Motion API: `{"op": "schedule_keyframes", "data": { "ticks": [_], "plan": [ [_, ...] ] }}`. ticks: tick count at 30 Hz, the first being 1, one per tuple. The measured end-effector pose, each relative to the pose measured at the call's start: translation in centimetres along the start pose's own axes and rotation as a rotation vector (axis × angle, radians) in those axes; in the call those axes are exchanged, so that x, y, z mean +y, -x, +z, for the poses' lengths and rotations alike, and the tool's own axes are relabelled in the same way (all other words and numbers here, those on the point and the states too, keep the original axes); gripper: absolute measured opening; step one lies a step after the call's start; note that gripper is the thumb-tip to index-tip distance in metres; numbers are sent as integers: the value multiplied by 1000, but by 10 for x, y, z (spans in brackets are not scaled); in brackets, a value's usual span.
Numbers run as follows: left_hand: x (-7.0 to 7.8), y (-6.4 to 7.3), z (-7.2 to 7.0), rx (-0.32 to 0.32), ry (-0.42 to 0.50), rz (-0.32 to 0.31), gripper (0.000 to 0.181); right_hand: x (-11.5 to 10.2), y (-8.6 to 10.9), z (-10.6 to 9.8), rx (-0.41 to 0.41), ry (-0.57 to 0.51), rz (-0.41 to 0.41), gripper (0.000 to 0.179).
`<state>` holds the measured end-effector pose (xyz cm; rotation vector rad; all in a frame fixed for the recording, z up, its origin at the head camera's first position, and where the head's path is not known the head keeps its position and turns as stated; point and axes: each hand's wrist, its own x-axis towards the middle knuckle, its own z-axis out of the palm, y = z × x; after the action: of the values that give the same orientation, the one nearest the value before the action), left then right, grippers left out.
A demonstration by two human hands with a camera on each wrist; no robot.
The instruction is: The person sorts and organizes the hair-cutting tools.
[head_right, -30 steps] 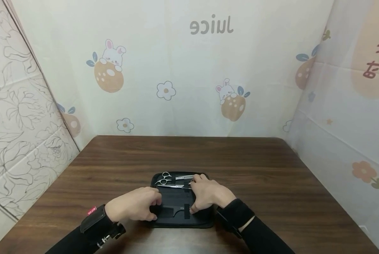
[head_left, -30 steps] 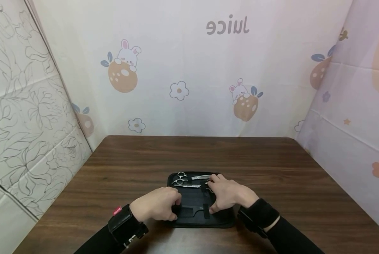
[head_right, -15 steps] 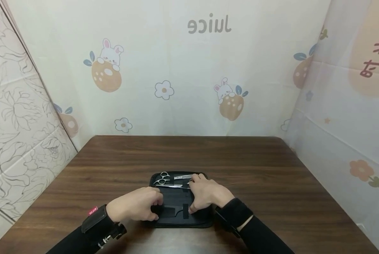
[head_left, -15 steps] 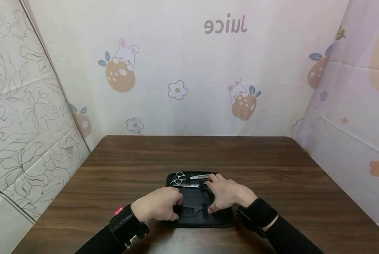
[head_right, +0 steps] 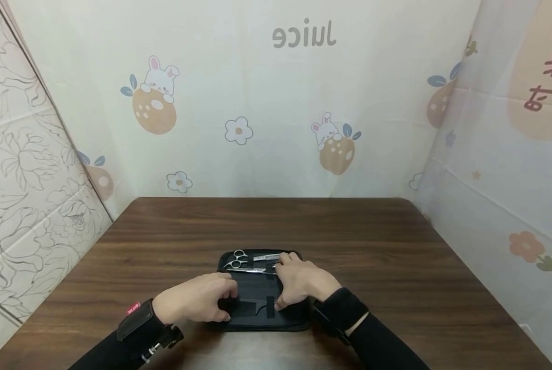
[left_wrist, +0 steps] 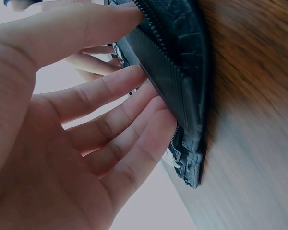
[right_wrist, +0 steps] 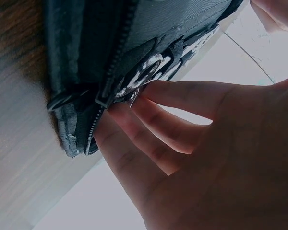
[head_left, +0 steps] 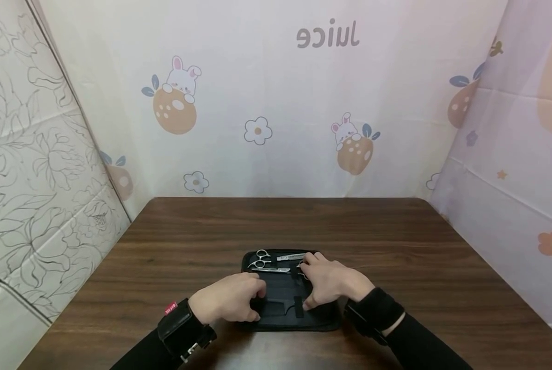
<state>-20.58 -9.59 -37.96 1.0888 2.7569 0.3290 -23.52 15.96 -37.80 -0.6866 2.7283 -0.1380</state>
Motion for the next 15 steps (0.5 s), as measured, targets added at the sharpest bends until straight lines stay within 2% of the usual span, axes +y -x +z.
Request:
{"op": "schedule_keyframes", "data": {
  "ticks": [15],
  "plan": [
    [-2,5,-3,-35,27,-21,34,1,0,-1,-1,-10,-4,83]
  ]
}}
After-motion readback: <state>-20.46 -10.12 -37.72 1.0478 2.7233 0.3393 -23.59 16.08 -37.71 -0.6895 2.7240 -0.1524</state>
